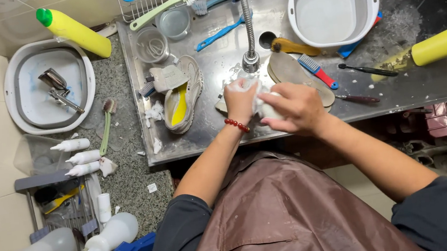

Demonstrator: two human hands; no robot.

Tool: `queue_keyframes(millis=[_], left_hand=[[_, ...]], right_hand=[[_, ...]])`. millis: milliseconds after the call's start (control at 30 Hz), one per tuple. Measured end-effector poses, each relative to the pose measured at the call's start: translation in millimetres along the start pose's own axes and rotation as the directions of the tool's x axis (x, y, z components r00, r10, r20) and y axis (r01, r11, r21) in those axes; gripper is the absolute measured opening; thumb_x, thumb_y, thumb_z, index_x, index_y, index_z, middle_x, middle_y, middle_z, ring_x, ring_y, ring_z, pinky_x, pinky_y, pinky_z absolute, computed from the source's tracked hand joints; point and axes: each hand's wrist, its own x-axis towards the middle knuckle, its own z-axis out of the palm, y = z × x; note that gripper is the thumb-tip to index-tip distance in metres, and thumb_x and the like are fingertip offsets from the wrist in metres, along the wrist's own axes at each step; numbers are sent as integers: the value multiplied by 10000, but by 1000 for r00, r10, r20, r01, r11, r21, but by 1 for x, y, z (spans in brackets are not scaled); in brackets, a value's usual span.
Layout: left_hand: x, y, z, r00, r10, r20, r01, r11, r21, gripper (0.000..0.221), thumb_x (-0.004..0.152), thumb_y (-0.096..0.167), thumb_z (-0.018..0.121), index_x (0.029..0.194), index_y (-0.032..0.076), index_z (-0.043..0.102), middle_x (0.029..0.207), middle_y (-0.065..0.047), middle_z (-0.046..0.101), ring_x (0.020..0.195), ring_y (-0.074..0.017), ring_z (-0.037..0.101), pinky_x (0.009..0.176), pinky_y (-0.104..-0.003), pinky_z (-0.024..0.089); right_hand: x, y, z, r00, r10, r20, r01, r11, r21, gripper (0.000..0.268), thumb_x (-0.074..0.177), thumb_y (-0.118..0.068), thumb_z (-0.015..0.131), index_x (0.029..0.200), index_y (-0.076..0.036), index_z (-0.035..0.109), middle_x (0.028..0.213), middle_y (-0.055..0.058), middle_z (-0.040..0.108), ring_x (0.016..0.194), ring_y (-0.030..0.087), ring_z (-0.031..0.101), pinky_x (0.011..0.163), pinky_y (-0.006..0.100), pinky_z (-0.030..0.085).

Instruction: Cleaning the sole of a sneaker with foam, a brush, and a scraper tool at a sink.

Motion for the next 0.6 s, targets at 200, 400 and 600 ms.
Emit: queue_keyframes(millis=[200, 400, 600], left_hand=[[8, -1, 8, 994, -95, -48, 90, 990, -108, 310, 790, 210, 807, 878, -67, 699, 774, -135, 743, 670, -138, 632, 638, -343, 528], [13, 11, 1, 981, -175, -86, 154, 966, -208, 236, 848, 137, 766, 759, -35, 633, 667, -83, 640, 603, -121, 517, 551, -350, 450], [26, 3, -18, 958, -262, -117, 190, 884, -427, 206, 863, 111, 747, 763, -17, 620, 677, -55, 611, 591, -116, 490, 528, -343, 418]], right_hand=[[9, -8, 9, 996, 91, 0, -91, 993, -75, 498, 812, -404, 818, 1216, -128, 723, 993, 109, 678, 799, 281, 666, 647, 393, 527], [15, 10, 18, 996, 70, -59, -72, 997, -27, 516, 835, -367, 824, 1262, -100, 711, 1024, 119, 673, 843, 288, 671, 692, 384, 539], [0, -1, 45, 981, 148, -126, -128, 980, 151, 499, 854, -305, 816, 1275, -64, 699, 1051, 149, 673, 787, 249, 650, 688, 371, 543]])
